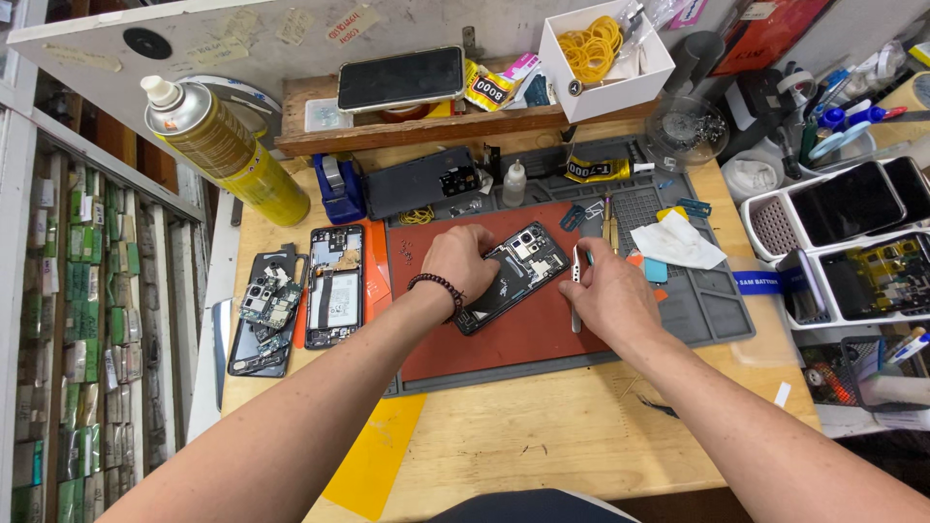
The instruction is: The person removes screws from a disassembled smartphone using a screwdriver, then applies adhesive from a tube around the phone's internal frame. The person handles the phone and tools throughout the process.
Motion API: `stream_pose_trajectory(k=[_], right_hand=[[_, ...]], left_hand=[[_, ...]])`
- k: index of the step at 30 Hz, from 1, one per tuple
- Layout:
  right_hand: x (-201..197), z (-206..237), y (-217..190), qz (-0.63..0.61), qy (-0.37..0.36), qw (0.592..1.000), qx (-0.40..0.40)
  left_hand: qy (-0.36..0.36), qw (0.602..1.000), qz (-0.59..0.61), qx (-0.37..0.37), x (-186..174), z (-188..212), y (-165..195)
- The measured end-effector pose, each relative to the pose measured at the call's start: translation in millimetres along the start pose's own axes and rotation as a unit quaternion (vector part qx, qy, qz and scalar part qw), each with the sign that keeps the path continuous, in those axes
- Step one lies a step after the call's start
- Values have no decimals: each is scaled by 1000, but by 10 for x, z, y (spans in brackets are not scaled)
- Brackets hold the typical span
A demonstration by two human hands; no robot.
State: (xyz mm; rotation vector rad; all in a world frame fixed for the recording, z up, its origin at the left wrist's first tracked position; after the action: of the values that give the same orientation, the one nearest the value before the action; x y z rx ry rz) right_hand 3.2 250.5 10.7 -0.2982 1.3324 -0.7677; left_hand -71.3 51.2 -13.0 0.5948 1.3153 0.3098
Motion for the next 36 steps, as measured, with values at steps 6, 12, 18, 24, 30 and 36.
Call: stream_pose_trajectory(k=[6, 12, 18, 24, 30, 36], right_hand=[[37, 27, 12, -9, 15, 1000, 11], [258, 171, -100, 12, -3, 1000, -9], [238, 93, -187, 43, -8, 999, -6], [145, 100, -221, 62, -23, 998, 12], [109, 142, -265, 78, -21, 997, -4], [343, 376, -374, 157, -72, 974, -146]], left_hand=[[19, 995, -95, 38, -255, 488, -50], [-26, 986, -161, 31, -476, 933, -91], [-2, 981, -187, 54, -377, 880, -65], [12, 978, -189, 89, -316, 780, -113], [61, 983, -144, 96, -370, 801, -123], [-23, 989, -143, 3, -493, 1068, -252]])
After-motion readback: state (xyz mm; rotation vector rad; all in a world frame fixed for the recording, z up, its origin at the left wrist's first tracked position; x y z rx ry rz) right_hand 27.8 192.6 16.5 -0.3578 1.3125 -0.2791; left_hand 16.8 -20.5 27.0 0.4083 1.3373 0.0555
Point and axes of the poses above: each hand's wrist, its own z-axis away from the middle knuckle, its own x-axis out of the palm, y = z × x, the point moved 1 cm from there along -z, towards the middle knuckle, and after that the axes turned 7 degrees about -z, right-handed, at the moved point
